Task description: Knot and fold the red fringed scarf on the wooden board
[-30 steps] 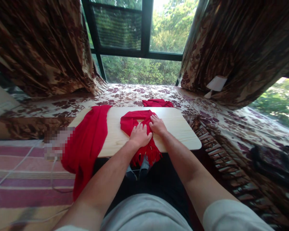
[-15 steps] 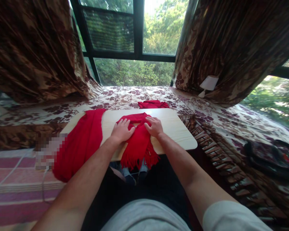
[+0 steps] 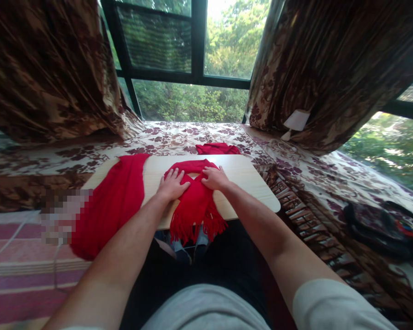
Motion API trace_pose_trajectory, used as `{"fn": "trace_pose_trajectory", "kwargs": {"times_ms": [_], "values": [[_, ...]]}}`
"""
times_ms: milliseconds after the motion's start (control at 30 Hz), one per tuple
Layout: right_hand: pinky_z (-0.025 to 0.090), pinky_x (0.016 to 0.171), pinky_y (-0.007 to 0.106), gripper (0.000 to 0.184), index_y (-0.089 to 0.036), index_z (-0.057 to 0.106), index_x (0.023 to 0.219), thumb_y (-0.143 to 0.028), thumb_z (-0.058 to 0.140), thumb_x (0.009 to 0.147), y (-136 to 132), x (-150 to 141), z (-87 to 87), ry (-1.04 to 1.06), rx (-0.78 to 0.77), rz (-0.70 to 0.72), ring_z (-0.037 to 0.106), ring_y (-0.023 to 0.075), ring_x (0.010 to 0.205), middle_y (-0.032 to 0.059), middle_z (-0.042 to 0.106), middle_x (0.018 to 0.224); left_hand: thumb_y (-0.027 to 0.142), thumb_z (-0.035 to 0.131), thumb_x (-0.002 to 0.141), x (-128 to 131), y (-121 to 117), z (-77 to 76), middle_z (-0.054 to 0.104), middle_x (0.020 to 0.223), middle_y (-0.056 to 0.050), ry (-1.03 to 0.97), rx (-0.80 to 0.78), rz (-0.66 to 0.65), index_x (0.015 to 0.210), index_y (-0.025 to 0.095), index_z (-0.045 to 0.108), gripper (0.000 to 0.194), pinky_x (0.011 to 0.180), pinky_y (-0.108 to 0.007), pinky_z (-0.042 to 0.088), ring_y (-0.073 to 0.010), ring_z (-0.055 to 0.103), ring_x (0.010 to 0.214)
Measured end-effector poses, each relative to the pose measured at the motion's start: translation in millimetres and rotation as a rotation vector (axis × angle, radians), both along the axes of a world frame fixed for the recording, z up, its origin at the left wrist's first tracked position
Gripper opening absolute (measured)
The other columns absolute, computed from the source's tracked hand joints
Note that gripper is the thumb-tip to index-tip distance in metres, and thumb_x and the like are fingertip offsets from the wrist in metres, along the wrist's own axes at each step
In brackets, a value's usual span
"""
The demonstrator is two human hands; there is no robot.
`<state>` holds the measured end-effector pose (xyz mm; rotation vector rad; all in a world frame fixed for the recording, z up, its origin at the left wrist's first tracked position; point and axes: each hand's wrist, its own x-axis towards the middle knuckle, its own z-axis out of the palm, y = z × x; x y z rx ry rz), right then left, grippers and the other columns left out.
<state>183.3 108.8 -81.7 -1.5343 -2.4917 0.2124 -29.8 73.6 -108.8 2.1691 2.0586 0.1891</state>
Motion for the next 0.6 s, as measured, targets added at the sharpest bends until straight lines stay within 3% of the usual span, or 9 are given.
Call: {"fn": "trace_pose_trajectory", "kwargs": {"times_ms": [100, 233, 367, 600], "values": [[0.009, 0.124, 0.052, 0.046, -0.028, 0.06, 0.138, -0.045, 0.045, 0.098, -17.3, -9.3, 8.2, 0.065, 0.084, 0.16, 0.042, 0.0225, 0.143, 0.0049, 0.052, 0.15, 0.063, 0.025, 0.095, -2.2, -2.8, 0.4, 0.012, 0.169, -0.002, -0.03, 0.011, -0.022, 0.155, 0.039, 0.035, 0.066, 0.12, -0.059, 0.014, -0.0296, 0.008, 0.155], [0.015, 0.122, 0.054, 0.067, -0.024, 0.045, 0.151, -0.061, 0.044, 0.095, -35.9, -16.8, 9.7, 0.006, -0.03, 0.357, 0.036, 0.0262, 0.147, 0.0086, 0.043, 0.157, 0.061, 0.022, 0.097, -4.0, -3.8, 0.1, 0.011, 0.169, 0.0, -0.063, 0.004, -0.028, 0.151, 0.044, 0.04, 0.059, 0.12, -0.061, 0.014, -0.0294, 0.007, 0.155], [0.015, 0.122, 0.056, 0.078, -0.018, 0.042, 0.153, -0.069, 0.038, 0.093, -38.7, -19.6, 9.6, -0.073, -0.107, 0.311, 0.036, 0.0305, 0.146, 0.0134, 0.042, 0.157, 0.057, 0.023, 0.098, -3.1, -3.4, -0.3, 0.012, 0.169, -0.002, -0.057, 0.008, -0.017, 0.153, 0.04, 0.039, 0.06, 0.12, -0.06, 0.014, -0.0298, 0.01, 0.155], [0.018, 0.123, 0.051, 0.083, -0.018, 0.045, 0.152, -0.074, 0.035, 0.091, -39.1, -15.6, 12.7, -0.134, -0.117, 0.263, 0.036, 0.0313, 0.147, 0.0123, 0.04, 0.157, 0.056, 0.024, 0.098, -0.6, -6.4, 1.6, 0.013, 0.169, -0.003, -0.045, 0.009, -0.017, 0.155, 0.037, 0.036, 0.061, 0.12, -0.06, 0.013, -0.0298, 0.01, 0.155]]}}
